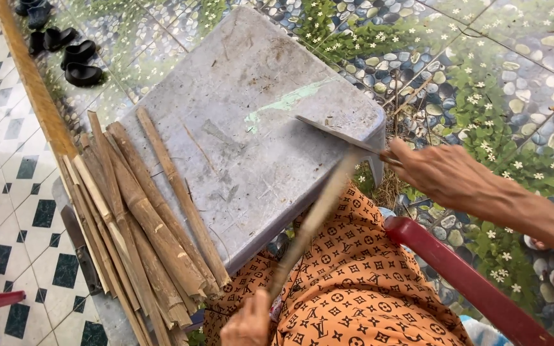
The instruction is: A person is using a large knife to shave and smooth thin strips of bamboo while sitting on a chair.
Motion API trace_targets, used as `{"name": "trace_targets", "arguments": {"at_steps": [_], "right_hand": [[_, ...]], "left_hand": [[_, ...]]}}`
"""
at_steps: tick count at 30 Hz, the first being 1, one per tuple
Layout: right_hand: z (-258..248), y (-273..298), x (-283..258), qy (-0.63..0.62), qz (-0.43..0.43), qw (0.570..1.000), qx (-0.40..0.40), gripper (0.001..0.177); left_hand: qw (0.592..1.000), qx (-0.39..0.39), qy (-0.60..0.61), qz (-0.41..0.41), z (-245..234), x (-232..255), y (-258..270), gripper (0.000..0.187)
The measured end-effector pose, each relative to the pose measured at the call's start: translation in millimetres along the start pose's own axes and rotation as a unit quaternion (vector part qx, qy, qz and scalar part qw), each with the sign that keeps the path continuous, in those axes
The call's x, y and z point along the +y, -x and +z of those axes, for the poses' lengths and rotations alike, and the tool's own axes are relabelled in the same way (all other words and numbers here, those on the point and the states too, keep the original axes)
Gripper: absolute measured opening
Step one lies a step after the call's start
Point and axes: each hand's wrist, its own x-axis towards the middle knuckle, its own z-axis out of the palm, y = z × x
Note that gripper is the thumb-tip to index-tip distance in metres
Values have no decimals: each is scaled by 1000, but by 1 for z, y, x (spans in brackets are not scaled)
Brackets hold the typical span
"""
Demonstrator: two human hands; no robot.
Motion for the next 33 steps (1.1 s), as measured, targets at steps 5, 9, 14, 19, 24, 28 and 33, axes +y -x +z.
{"name": "trace_targets", "arguments": {"at_steps": [5, 9, 14, 19, 24, 28, 33], "right_hand": [[-14, -22, -1, -72, -10, 997, 1, 18], [-29, -8, 20, -238, 112, 965, 16, 28], [6, 8, 39, -229, 71, 967, 85, 38], [-2, 20, 1, -343, 71, 933, -75, 29], [-6, 10, -21, -362, 38, 912, -187, 43], [-38, 4, 1, -489, 178, 839, -157, 36], [-38, 14, 28, -351, 187, 917, 18, 28]], "left_hand": [[999, -38, 5, 31, 21, -6, 8, 27], [965, -224, 102, -86, 44, -17, 31, 96], [973, -37, 185, -133, -30, -10, -6, 15], [832, -249, 299, -396, -20, -38, -7, 35], [670, -151, 464, -559, -13, -35, -14, 25], [842, -226, 275, -405, -38, -21, -17, 31], [851, -264, 344, -295, -54, -6, -25, 26]]}}
